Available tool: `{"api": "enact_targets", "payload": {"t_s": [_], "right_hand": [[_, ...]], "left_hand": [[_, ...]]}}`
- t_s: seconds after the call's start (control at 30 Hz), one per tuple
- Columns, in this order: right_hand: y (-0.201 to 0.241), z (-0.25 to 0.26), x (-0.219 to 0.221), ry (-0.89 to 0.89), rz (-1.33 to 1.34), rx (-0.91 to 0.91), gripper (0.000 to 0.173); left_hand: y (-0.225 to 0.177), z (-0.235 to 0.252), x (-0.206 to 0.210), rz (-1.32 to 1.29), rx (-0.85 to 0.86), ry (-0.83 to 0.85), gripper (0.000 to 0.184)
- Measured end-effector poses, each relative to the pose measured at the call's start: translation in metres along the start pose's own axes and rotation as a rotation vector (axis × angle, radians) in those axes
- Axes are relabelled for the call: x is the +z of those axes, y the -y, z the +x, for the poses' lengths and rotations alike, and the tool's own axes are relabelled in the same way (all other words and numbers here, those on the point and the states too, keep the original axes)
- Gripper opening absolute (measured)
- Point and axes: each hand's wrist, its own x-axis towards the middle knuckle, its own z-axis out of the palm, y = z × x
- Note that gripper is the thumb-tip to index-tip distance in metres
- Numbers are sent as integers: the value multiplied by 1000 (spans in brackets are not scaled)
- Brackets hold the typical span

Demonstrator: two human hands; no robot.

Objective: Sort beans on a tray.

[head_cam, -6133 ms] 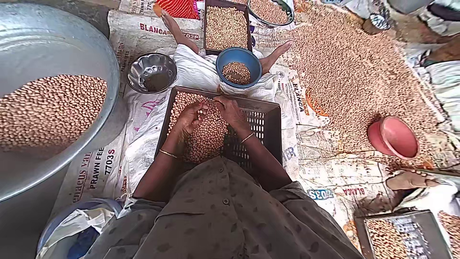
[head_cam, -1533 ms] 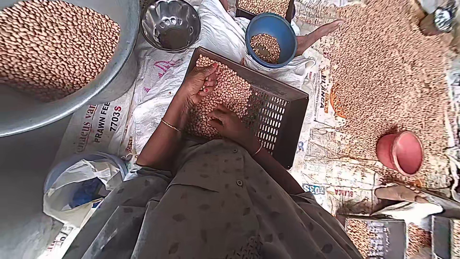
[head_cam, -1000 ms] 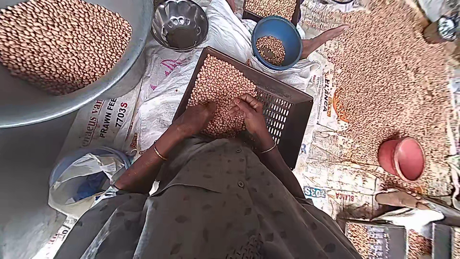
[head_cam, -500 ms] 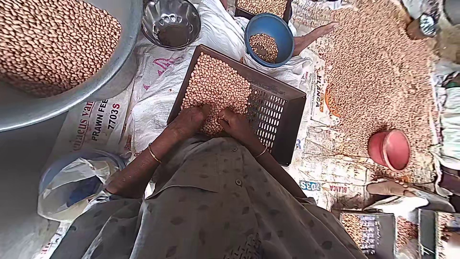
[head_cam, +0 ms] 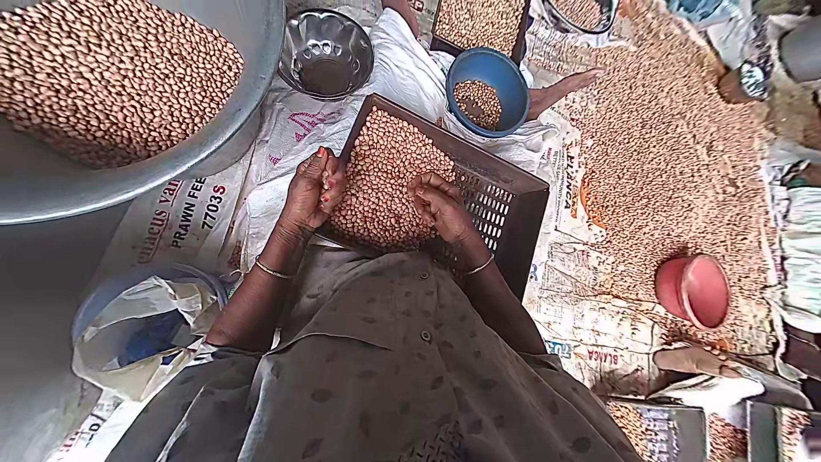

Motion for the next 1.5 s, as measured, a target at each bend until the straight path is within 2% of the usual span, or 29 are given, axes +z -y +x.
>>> {"api": "enact_targets", "payload": {"t_s": [0.17, 0.3, 0.4, 0.43, 0.53, 0.57, 0.6, 0.67, 0.73, 0.8, 0.87, 0.97, 1.1, 1.17, 1.23, 1.3, 1.43, 1.5], "right_hand": [[4, 39, 12, -53, -810, -106, 24], [-12, 30, 33, -147, -1153, -206, 21], [-23, 27, 26, -172, -1024, -271, 20], [-23, 26, 22, -184, -865, -266, 18], [-8, 32, 13, -239, -89, -83, 24], [-4, 43, 7, -240, 34, -55, 22], [-1, 51, 5, -218, 39, -48, 22], [1, 65, 6, -162, -188, -102, 21], [1, 75, 13, -111, -613, -142, 24], [-4, 81, 28, -121, -994, -144, 26], [-9, 82, 43, -179, -1212, -128, 27], [-15, 83, 41, -222, -1170, -138, 25], [-26, 87, 12, -209, -673, -215, 17], [-26, 86, 4, -205, -366, -173, 13], [-22, 84, 0, -190, -235, -127, 16], [-19, 81, -2, -163, -339, -151, 15], [-12, 74, 9, -77, -998, -174, 23], [-15, 73, 15, -89, -1119, -172, 24]], "left_hand": [[4, -2, 7, 235, 31, -12, 26], [10, -3, 9, 315, 141, -53, 23], [12, -6, 12, 353, 223, -104, 23], [12, -6, 13, 376, 253, -128, 23], [14, -4, 11, 395, 338, -213, 23], [14, -3, 11, 387, 357, -244, 22], [13, -3, 11, 386, 362, -267, 22], [13, -2, 10, 405, 342, -284, 21], [14, -1, 11, 445, 329, -276, 21], [16, -1, 11, 485, 333, -265, 21], [16, -2, 11, 502, 343, -259, 21], [17, -3, 10, 506, 368, -271, 23], [17, -2, 11, 515, 378, -295, 23], [17, -3, 10, 521, 380, -293, 23], [17, -3, 9, 522, 379, -287, 23], [17, -3, 10, 514, 377, -287, 23], [18, -1, 9, 508, 376, -287, 23], [18, -1, 9, 508, 379, -287, 23]]}}
